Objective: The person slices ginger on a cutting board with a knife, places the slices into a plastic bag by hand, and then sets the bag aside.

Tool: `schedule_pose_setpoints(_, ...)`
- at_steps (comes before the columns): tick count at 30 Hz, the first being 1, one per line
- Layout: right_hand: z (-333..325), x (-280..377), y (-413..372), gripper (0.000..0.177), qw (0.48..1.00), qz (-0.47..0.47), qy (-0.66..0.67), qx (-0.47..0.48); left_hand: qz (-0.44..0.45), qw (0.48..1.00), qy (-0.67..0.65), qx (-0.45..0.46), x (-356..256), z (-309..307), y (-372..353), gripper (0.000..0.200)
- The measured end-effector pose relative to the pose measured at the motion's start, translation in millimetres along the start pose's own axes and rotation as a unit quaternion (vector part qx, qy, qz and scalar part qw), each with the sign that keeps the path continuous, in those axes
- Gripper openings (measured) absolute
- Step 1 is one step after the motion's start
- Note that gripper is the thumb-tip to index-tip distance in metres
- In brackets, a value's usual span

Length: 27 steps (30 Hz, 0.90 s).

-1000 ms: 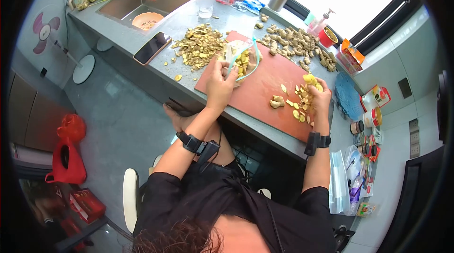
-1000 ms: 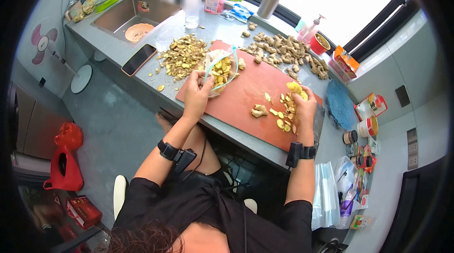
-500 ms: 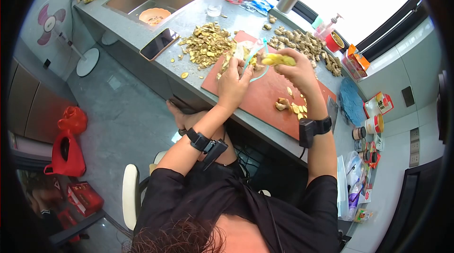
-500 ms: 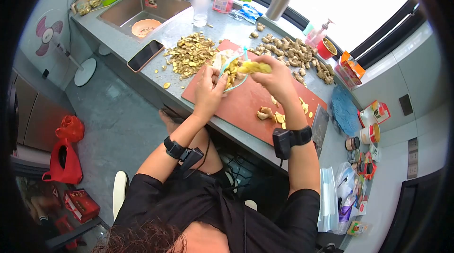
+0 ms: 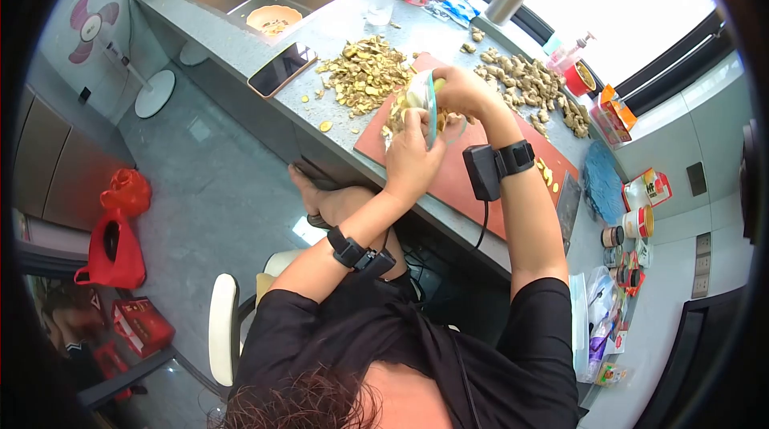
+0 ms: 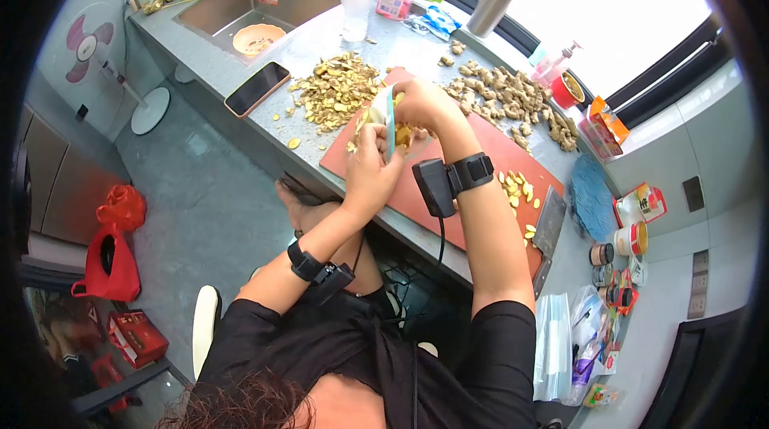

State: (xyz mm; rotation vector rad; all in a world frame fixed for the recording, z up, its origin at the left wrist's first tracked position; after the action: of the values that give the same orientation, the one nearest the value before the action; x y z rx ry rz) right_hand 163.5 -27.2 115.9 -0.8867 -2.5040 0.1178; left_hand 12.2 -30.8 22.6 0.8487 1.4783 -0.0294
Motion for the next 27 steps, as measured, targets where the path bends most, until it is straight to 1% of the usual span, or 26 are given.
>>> schedule_pose_setpoints(1,-3,1,4,0.038,0.999,0.027,0.014,0.028,0.000,1.000,-0.011,-0.005,2,3,-2,0.029)
schedule_pose_setpoints(2,2,-1,7,0.038,0.999,0.026,0.013,0.030,0.000,1.000,-0.022,-0.010,4,5,-4,0.031)
schedule_pose_setpoints(3,9,-6,13,0.037,0.999,0.016,0.043,0.002,-0.023,1.000,-0.020,0.003,4,6,-6,0.032)
schedule_pose_setpoints(4,16,-10,17,0.037,0.997,0.006,0.074,-0.026,-0.024,1.000,-0.019,0.001,1,5,-5,0.032)
schedule_pose_setpoints(5,23,-15,20,0.034,0.991,0.012,0.129,-0.035,-0.028,0.999,-0.028,-0.001,-1,5,-5,0.033)
schedule_pose_setpoints(6,30,-16,20,0.034,0.991,0.012,0.128,-0.034,-0.031,0.999,-0.036,-0.003,-2,6,-5,0.034)
schedule_pose_setpoints(8,43,-21,21,0.034,0.965,0.066,0.235,-0.094,-0.035,0.998,-0.058,-0.009,-1,10,-4,0.034)
schedule_pose_setpoints(9,49,-19,20,0.039,0.963,0.038,0.231,-0.133,-0.038,0.996,-0.080,-0.013,1,11,-2,0.035)
schedule_pose_setpoints(10,50,-22,18,0.039,0.963,0.040,0.232,-0.134,-0.039,0.996,-0.080,-0.011,4,11,-1,0.035)
schedule_pose_setpoints(12,48,-22,11,0.041,0.964,0.003,0.247,-0.098,-0.048,0.990,-0.129,-0.029,9,10,2,0.033)
schedule_pose_setpoints(13,37,-19,1,0.045,0.969,0.017,0.239,-0.058,-0.047,0.983,-0.171,-0.043,12,8,3,0.032)
schedule_pose_setpoints(14,26,-16,-12,0.043,0.962,0.011,0.272,-0.033,-0.049,0.983,-0.171,-0.042,15,5,4,0.032)
schedule_pose_setpoints(16,12,-20,-25,0.041,0.950,-0.016,0.310,0.020,-0.070,0.974,-0.213,-0.040,22,1,3,0.033)
schedule_pose_setpoints(17,5,-21,-32,0.041,0.950,-0.016,0.312,0.020,-0.071,0.972,-0.220,-0.038,24,0,2,0.031)
schedule_pose_setpoints(19,-6,-18,-46,0.037,0.972,-0.042,0.231,0.005,-0.079,0.968,-0.236,-0.040,16,-6,1,0.028)
schedule_pose_setpoints(20,-4,-23,-46,0.037,0.972,-0.041,0.232,0.005,-0.088,0.963,-0.253,-0.043,12,-9,0,0.026)
schedule_pose_setpoints(22,3,-27,-48,0.035,0.964,-0.059,0.254,0.050,-0.086,0.961,-0.259,-0.040,11,-9,-1,0.024)
schedule_pose_setpoints(23,8,-28,-49,0.033,0.966,-0.036,0.245,0.077,-0.082,0.960,-0.265,-0.038,10,-9,-1,0.023)
schedule_pose_setpoints(24,18,-26,-47,0.031,0.974,-0.093,0.206,0.022,-0.083,0.960,-0.264,-0.036,13,-8,-2,0.023)
schedule_pose_setpoints(26,22,-35,-50,0.029,0.979,-0.097,0.174,-0.045,-0.075,0.971,-0.227,-0.020,18,-5,-3,0.022)
schedule_pose_setpoints(27,17,-36,-56,0.029,0.979,-0.095,0.176,-0.048,-0.074,0.971,-0.227,-0.017,14,-6,-2,0.022)
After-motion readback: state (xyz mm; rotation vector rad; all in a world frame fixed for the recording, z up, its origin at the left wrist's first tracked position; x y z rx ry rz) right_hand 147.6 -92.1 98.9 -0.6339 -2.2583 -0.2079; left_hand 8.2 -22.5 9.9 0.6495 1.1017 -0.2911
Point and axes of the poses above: each hand's wrist, its own y-axis towards the middle knuckle, its own z-axis out of the palm, x = y × z, the point moved 2 cm from there along y, towards the middle knuckle, and after that the axes turned 7 degrees about z, right-handed, at the moved point
